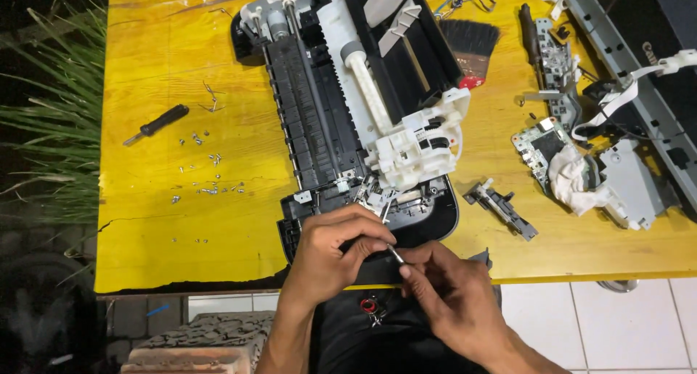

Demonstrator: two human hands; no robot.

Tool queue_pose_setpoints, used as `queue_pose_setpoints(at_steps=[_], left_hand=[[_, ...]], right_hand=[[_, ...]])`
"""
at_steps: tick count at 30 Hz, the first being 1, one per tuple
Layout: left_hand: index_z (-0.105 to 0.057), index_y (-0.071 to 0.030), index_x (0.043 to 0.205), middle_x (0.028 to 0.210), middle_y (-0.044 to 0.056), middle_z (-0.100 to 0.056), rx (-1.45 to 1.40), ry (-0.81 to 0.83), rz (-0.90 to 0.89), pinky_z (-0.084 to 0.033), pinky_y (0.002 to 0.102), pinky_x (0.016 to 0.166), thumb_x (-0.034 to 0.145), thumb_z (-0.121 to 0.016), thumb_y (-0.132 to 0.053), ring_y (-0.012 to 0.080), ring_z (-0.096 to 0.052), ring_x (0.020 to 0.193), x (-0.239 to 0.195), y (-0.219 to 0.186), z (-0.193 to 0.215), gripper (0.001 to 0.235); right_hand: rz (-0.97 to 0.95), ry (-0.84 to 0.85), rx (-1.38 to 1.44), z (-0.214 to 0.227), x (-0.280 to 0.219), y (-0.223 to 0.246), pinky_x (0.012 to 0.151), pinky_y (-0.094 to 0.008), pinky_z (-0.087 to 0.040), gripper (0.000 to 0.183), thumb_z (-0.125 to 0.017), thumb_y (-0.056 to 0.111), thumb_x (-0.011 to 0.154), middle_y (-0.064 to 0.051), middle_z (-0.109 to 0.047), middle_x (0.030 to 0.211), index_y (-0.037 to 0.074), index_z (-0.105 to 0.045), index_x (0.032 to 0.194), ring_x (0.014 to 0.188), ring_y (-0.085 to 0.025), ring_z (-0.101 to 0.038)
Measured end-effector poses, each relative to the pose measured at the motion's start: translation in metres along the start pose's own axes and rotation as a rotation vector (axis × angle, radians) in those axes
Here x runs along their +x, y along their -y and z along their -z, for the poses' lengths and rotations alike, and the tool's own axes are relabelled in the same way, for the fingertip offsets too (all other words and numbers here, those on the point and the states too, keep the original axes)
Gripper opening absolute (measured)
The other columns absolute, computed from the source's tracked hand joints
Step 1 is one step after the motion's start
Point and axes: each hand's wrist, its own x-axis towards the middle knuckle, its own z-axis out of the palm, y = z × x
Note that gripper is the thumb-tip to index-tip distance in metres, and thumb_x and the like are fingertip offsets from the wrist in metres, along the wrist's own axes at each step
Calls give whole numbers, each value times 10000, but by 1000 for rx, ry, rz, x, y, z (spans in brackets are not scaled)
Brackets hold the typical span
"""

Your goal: The person uses a screwdriver to remove screws from a white plastic component of a disassembled printer. They then detach the component from the main printer chassis and manipulate it with their hands, turning it over to inspect the internal gears and structure.

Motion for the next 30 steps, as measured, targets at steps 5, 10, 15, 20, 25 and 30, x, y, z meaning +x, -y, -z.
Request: queue_pose_setpoints(at_steps=[5,10,15,20,25,30], left_hand=[[-741,-20,880,884,96,-708,-63,48,11,-552,259,660,864,-707,173,191,-692,773,-1,-3,3,197],[-756,-52,954,923,95,-719,-239,1,-12,-564,243,706,908,-751,64,179,-705,809,-8,13,-11,125],[-742,3,1085,1043,135,-764,-841,-223,288,-634,289,834,853,-789,50,200,-745,904,-14,19,-40,241],[-754,53,1025,905,161,-759,-912,-319,500,-558,278,773,864,-771,-90,210,-712,844,-13,14,-54,216],[-747,27,985,969,184,-784,-746,-269,453,-633,322,822,893,-728,-60,248,-769,897,-14,-5,-52,128],[-734,50,996,920,162,-779,-761,-194,563,-613,284,784,909,-718,-147,209,-750,840,-22,-9,-55,216]], right_hand=[[-187,70,405,-5,-5,-12,412,-239,-384,171,-661,169,960,-85,-658,605,8,-703,999,438,-118,-510],[-265,53,629,-7,-6,-9,266,-265,-304,194,-655,139,960,-153,-630,560,-48,-659,1015,304,-176,-445],[-109,-16,649,-5,-2,-1,288,-232,-323,154,-617,129,991,-121,-620,584,-24,-611,1006,327,-140,-443],[-57,-119,761,-22,0,-1,290,-232,-314,126,-589,83,1003,-132,-624,607,-40,-568,1020,310,-126,-398],[27,-236,876,-37,-12,0,305,-232,-302,97,-553,68,1022,-150,-602,611,-24,-533,1001,296,-118,-363],[-67,-270,867,-37,-36,-23,325,-240,-330,86,-603,32,960,-188,-668,640,15,-519,949,303,-158,-396]])
